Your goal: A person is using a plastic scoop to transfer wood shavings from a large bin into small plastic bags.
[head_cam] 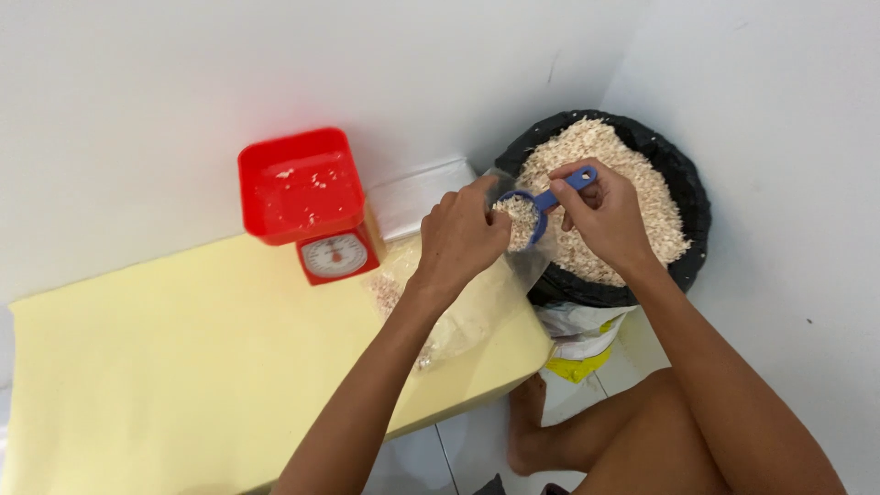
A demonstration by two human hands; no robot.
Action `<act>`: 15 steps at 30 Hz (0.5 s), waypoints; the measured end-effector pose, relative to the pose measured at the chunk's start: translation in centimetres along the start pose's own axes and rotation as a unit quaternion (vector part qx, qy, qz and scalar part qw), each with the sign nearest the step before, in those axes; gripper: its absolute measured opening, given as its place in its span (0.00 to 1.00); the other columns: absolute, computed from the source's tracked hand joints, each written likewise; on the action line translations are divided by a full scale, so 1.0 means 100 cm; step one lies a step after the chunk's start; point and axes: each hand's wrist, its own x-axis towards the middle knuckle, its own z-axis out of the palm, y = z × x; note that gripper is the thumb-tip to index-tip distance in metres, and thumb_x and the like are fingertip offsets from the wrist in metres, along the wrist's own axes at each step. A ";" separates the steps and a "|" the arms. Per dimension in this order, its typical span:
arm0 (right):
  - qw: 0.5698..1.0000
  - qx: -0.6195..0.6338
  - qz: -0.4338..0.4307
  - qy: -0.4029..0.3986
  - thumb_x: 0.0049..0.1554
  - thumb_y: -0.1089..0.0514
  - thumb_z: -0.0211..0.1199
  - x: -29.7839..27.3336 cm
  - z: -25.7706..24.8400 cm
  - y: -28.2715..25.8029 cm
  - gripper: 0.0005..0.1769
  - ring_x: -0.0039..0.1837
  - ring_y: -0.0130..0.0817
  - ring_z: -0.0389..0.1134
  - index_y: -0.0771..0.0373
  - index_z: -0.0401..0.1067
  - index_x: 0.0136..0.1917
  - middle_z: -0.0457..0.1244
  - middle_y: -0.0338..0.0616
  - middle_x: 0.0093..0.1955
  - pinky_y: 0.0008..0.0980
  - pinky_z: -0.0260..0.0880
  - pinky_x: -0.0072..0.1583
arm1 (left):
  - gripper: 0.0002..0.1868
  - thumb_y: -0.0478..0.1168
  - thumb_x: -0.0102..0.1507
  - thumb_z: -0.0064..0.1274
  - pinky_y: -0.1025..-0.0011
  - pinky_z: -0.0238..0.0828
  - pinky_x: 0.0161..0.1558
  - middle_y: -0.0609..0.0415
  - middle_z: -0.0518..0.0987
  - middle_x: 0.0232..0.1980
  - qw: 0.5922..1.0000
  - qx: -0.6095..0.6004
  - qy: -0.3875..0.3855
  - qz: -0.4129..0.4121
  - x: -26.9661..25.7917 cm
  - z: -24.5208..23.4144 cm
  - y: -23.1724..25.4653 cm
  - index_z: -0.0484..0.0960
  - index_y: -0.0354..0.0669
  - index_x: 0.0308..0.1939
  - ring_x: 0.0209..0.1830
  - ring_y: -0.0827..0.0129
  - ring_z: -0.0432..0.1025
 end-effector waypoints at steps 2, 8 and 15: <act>1.000 -0.014 -0.015 -0.018 0.64 0.63 0.64 -0.005 0.007 -0.010 0.06 0.29 0.31 0.68 0.63 0.75 0.55 0.69 0.51 0.35 0.19 0.60 0.31 | 0.32 0.37 0.55 0.45 0.40 0.75 0.43 0.40 0.82 0.31 1.000 -0.013 0.009 -0.006 -0.003 -0.005 -0.007 0.76 0.30 0.64 0.34 0.43 0.81; 0.995 -0.073 -0.053 -0.035 0.63 0.64 0.65 -0.008 0.019 -0.025 0.06 0.29 0.26 0.66 0.61 0.76 0.55 0.70 0.46 0.34 0.17 0.55 0.30 | 0.32 0.36 0.54 0.46 0.44 0.75 0.41 0.48 0.79 0.25 0.999 -0.035 0.030 -0.008 -0.020 -0.028 -0.006 0.78 0.31 0.63 0.29 0.51 0.80; 0.997 -0.039 -0.055 -0.040 0.65 0.66 0.61 -0.009 0.025 -0.032 0.06 0.29 0.25 0.66 0.65 0.75 0.55 0.69 0.49 0.35 0.17 0.61 0.32 | 0.32 0.35 0.54 0.45 0.47 0.75 0.40 0.51 0.76 0.22 0.997 -0.071 0.042 -0.002 -0.031 -0.044 0.001 0.77 0.27 0.63 0.27 0.57 0.77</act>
